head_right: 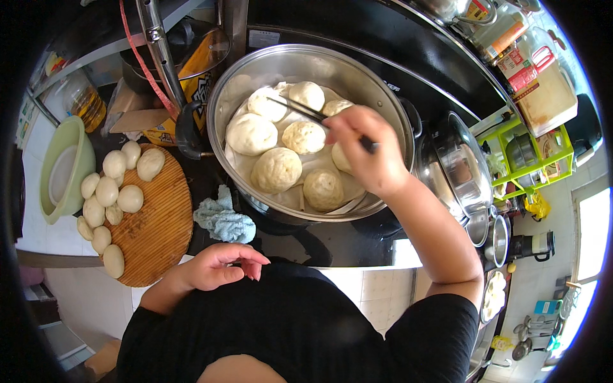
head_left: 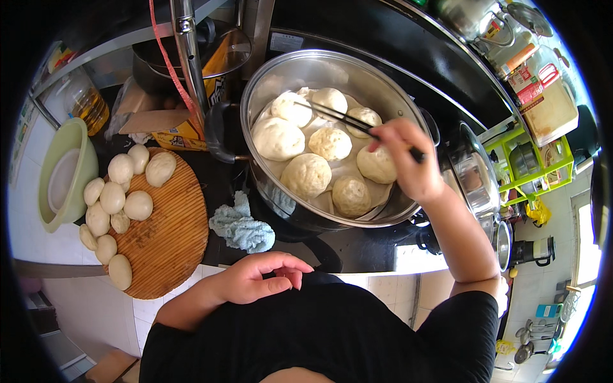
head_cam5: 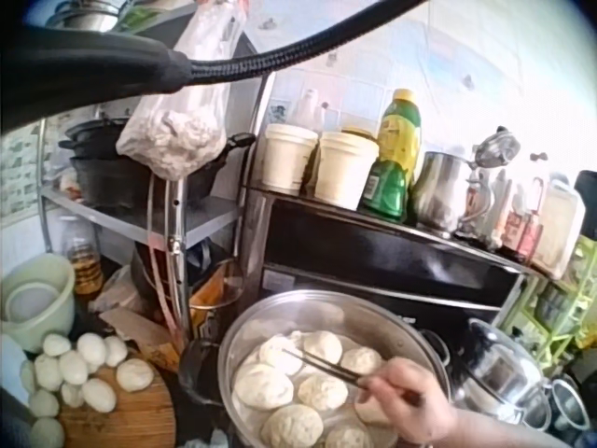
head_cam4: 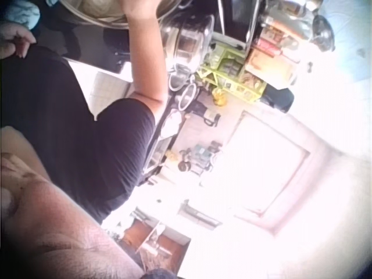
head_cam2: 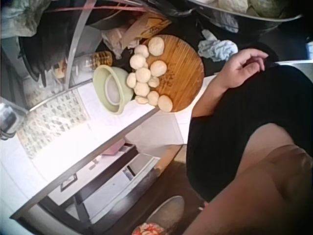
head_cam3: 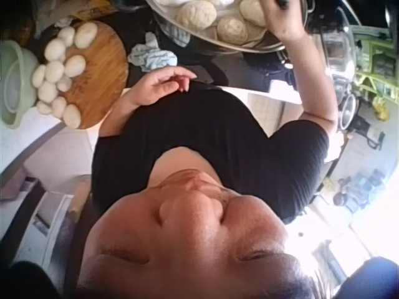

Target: The person washes their hands and dries a pair of chopsticks. They then use the chopsticks to transfer raw dough buns from a wooden board into a multi-tiered steamer on the stove. The person arranges the buns inside the steamer and closes the lid.

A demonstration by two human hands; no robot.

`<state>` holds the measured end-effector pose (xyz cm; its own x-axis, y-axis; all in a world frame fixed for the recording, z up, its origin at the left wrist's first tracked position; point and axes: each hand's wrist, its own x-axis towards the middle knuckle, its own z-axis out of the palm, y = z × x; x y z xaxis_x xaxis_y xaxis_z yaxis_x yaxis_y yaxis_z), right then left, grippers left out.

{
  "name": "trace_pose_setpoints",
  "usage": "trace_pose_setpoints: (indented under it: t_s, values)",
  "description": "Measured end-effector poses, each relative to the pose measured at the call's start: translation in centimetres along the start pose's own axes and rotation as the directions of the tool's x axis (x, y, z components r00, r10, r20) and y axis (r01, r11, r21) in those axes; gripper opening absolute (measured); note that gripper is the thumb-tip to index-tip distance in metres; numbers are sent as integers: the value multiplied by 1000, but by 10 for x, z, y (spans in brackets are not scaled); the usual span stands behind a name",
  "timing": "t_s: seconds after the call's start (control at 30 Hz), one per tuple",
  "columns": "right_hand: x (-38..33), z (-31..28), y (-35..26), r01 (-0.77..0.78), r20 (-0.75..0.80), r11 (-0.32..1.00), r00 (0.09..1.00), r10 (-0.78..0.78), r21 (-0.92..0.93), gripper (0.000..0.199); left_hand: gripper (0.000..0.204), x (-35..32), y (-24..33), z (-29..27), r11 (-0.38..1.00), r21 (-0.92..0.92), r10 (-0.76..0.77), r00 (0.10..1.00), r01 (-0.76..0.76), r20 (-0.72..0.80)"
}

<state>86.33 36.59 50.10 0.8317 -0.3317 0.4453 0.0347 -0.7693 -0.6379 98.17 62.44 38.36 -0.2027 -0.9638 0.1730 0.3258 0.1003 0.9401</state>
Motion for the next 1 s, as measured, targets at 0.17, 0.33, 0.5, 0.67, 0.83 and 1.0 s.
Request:
trace_pose_setpoints:
  t_s: [0.17,0.33,0.5,0.67,0.83,1.0]
  values:
    - [-6,-1,1,-27,159,997,987,38,-69,8,30,1,-3,0,998,-54,-30,999,29,-14]
    - [-13,-5,-22,419,-25,906,907,-421,-67,8,30,5,-4,0,999,-33,-11,1000,11,4]
    - [-30,-11,-24,187,72,980,979,-192,75,8,31,5,-5,-1,1000,-29,4,1000,-4,6]
    - [-32,-4,-28,-45,245,995,969,20,95,7,31,6,-3,1,1000,-30,-5,1000,5,2]
    - [-25,-22,-28,53,11,989,998,-55,137,18,30,6,-5,0,999,-45,-24,1000,24,-2]
    - [2,-30,-44,-158,75,982,986,151,104,21,30,5,-5,1,999,-38,-39,999,39,-5]
